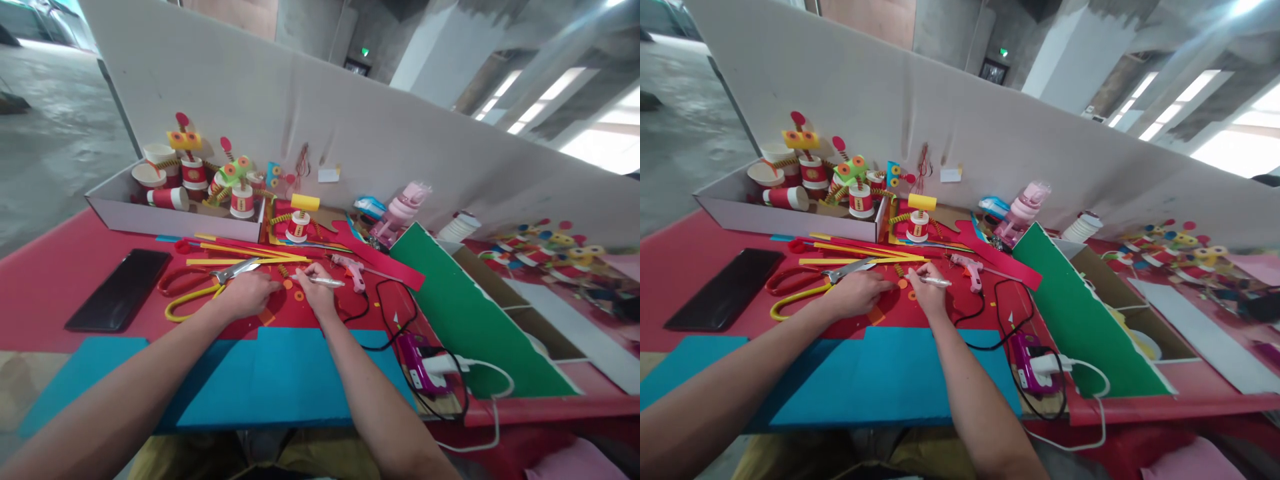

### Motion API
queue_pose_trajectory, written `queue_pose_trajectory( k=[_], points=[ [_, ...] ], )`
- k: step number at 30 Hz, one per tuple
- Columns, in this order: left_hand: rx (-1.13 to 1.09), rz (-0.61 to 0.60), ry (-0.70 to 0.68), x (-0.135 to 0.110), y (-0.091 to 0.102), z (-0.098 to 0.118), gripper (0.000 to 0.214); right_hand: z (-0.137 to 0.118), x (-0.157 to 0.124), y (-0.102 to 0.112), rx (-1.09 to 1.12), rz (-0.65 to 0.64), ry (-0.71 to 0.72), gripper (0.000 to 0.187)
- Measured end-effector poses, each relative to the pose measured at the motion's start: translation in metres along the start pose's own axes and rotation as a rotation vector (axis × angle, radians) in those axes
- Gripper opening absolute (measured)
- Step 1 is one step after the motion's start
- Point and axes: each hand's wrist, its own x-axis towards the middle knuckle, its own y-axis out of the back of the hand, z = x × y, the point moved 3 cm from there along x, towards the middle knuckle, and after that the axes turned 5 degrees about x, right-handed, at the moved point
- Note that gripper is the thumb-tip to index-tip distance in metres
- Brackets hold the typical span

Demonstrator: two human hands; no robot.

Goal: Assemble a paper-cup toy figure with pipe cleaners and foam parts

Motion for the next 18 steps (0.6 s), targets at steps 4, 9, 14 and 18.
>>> queue_pose_trajectory(
  k=[4,9,14,18],
  points=[
    [-0.018,-0.003,0.0,0.0008,-0.0019,-0.0012,0.044,-0.0023,0.0011,0.0013,-0.022,-0.057,0.021,0.031],
    [-0.005,-0.017,0.002,0.0013,-0.0015,-0.0011,0.042,0.0022,0.0025,0.0028,0.053,-0.055,-0.044,0.028],
    [0.018,-0.009,-0.008,0.0012,0.0015,0.0008,0.037,0.0042,0.0014,0.0051,0.085,-0.028,-0.06,0.034],
    [0.035,-0.015,-0.019,0.0018,-0.0006,0.0012,0.04,0.006,0.0021,0.0037,0.088,-0.069,-0.071,0.031]
  ],
)
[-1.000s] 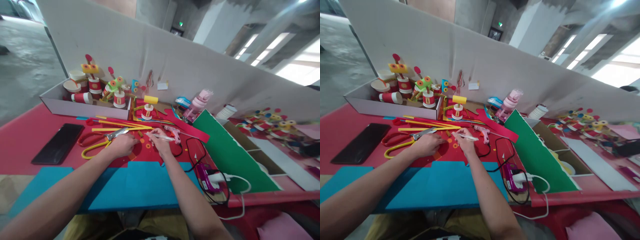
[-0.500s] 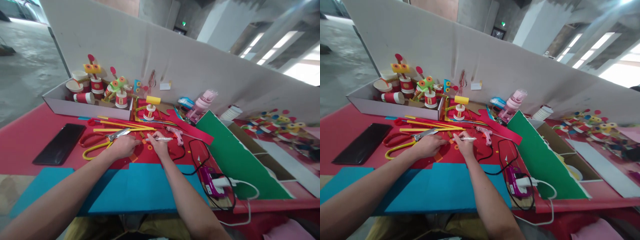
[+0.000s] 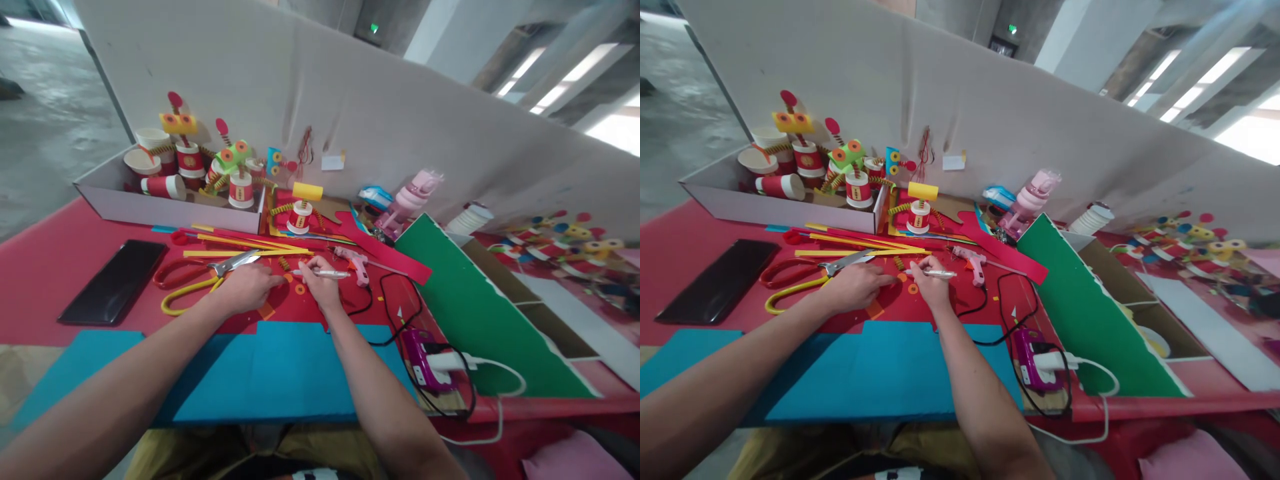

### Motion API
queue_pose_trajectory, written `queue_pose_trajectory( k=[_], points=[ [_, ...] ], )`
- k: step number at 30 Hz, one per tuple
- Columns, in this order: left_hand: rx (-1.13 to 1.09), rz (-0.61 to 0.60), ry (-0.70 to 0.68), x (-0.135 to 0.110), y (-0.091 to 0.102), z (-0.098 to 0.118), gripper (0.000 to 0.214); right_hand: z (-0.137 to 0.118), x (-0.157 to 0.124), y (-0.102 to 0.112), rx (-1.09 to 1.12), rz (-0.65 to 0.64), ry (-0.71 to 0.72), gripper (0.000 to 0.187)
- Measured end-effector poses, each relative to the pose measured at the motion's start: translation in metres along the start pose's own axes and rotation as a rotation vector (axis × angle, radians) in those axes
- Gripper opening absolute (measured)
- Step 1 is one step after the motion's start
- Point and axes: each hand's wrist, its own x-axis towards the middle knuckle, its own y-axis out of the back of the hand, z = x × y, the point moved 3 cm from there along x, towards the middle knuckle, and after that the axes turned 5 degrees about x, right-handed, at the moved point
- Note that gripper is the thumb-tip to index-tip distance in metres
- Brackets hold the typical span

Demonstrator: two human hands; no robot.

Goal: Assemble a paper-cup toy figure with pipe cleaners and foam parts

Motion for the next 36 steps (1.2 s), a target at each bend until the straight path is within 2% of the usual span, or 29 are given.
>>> queue_pose_trajectory(
  k=[7,15,21,24,31,36],
  points=[
    [-0.004,0.001,-0.005,0.001,-0.006,-0.003,0.041,0.0,0.002,-0.002,-0.097,-0.046,0.033,0.023],
    [-0.005,0.011,-0.009,0.001,-0.002,-0.001,0.04,0.004,0.001,-0.004,-0.06,-0.084,0.003,0.023],
    [-0.005,0.061,0.012,-0.002,0.004,-0.005,0.036,0.004,0.003,0.0,-0.047,0.014,0.048,0.023],
    [-0.002,0.037,0.0,-0.002,0.004,-0.005,0.035,0.004,0.003,0.0,-0.037,0.006,0.044,0.022],
    [0.05,-0.028,0.024,-0.001,0.001,-0.001,0.047,0.005,0.003,0.0,-0.089,-0.026,0.032,0.023],
    [0.04,-0.035,0.034,-0.001,0.001,-0.001,0.047,0.004,0.002,-0.002,-0.115,-0.06,0.033,0.025]
  ],
)
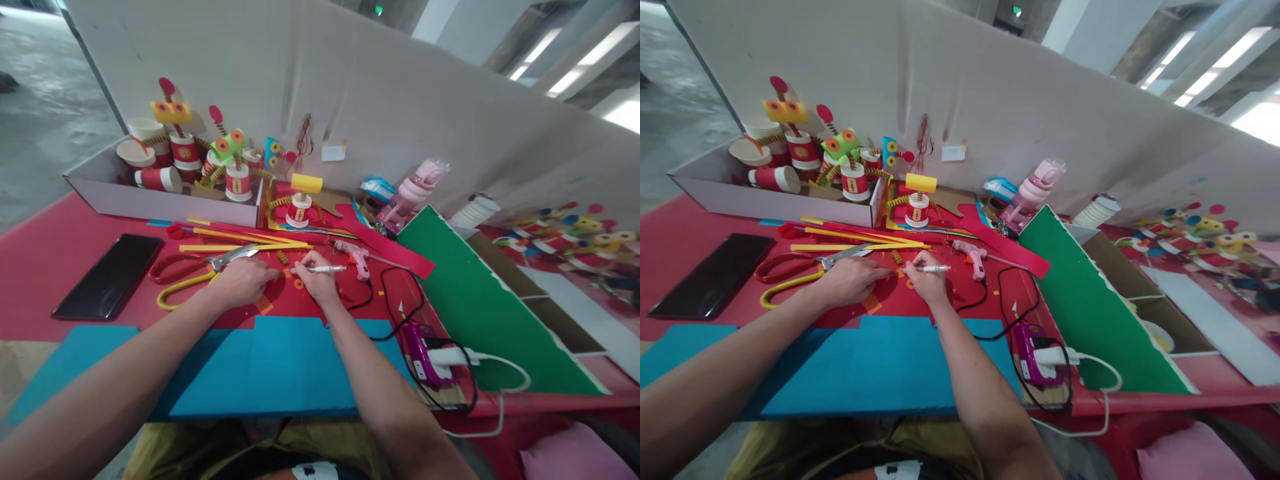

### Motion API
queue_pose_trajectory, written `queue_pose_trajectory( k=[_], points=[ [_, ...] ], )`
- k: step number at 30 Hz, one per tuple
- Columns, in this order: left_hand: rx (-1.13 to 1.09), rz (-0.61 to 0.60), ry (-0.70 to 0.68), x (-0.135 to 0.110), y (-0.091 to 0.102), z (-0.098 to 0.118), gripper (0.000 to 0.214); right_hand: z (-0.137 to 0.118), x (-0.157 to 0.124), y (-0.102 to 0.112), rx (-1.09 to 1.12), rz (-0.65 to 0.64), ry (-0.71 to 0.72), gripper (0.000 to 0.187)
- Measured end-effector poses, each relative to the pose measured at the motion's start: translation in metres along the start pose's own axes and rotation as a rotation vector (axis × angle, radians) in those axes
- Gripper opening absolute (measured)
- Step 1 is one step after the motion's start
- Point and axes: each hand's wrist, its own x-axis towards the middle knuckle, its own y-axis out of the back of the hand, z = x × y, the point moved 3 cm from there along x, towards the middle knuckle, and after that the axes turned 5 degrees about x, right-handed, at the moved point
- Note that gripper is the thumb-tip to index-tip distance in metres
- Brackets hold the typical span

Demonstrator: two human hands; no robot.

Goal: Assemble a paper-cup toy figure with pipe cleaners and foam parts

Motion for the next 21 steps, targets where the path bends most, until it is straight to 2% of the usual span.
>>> queue_pose_trajectory(
  k=[9,21],
  points=[
    [-0.016,0.01,-0.005,0.0002,-0.0015,-0.0011,0.042,-0.0062,-0.0012,-0.0011,-0.023,-0.028,-0.013,0.024],
    [-0.031,0.028,-0.014,0.0004,-0.005,-0.0026,0.046,-0.0017,-0.0019,-0.0025,-0.007,-0.043,-0.044,0.021]
  ],
)
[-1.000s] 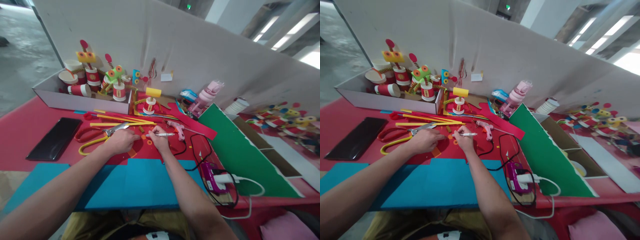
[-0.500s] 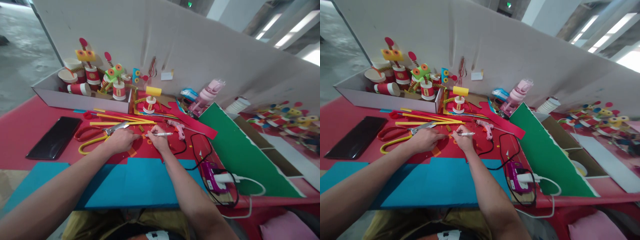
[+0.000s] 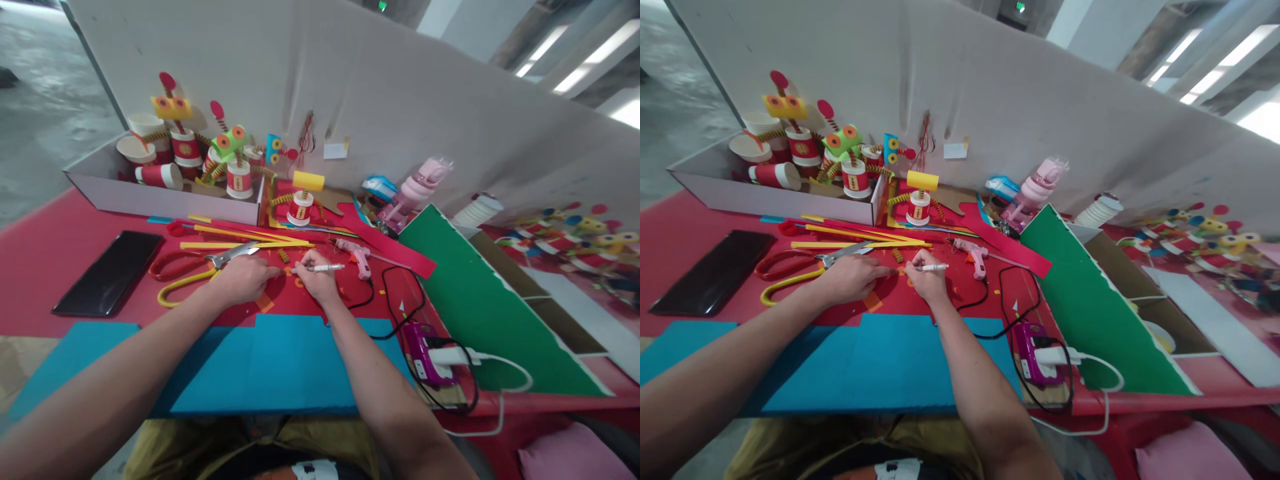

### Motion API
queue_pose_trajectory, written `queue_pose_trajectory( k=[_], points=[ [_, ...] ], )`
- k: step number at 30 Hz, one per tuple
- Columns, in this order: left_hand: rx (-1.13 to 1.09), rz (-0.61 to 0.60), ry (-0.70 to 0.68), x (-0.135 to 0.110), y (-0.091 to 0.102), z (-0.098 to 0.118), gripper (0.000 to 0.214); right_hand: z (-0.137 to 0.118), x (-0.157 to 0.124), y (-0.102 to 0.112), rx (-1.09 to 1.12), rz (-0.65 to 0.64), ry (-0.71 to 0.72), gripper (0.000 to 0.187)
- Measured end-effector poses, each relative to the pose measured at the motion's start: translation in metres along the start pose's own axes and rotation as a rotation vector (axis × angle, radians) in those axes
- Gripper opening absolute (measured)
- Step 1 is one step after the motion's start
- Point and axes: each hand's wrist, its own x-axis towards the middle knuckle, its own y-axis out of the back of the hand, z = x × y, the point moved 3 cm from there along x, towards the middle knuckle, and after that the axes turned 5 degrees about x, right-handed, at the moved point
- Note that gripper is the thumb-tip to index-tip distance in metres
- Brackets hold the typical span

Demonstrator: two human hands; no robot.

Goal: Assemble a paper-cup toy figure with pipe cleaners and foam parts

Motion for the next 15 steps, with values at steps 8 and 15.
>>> queue_pose_trajectory(
  k=[8,15],
  points=[
    [-0.018,0.015,0.001,-0.0005,0.0007,-0.0003,0.045,0.0001,0.0007,0.0007,-0.004,0.001,0.028,0.022],
    [0.001,0.019,-0.011,-0.0007,0.0003,0.0002,0.046,0.0005,0.0006,0.0008,-0.003,0.011,0.037,0.022]
  ],
)
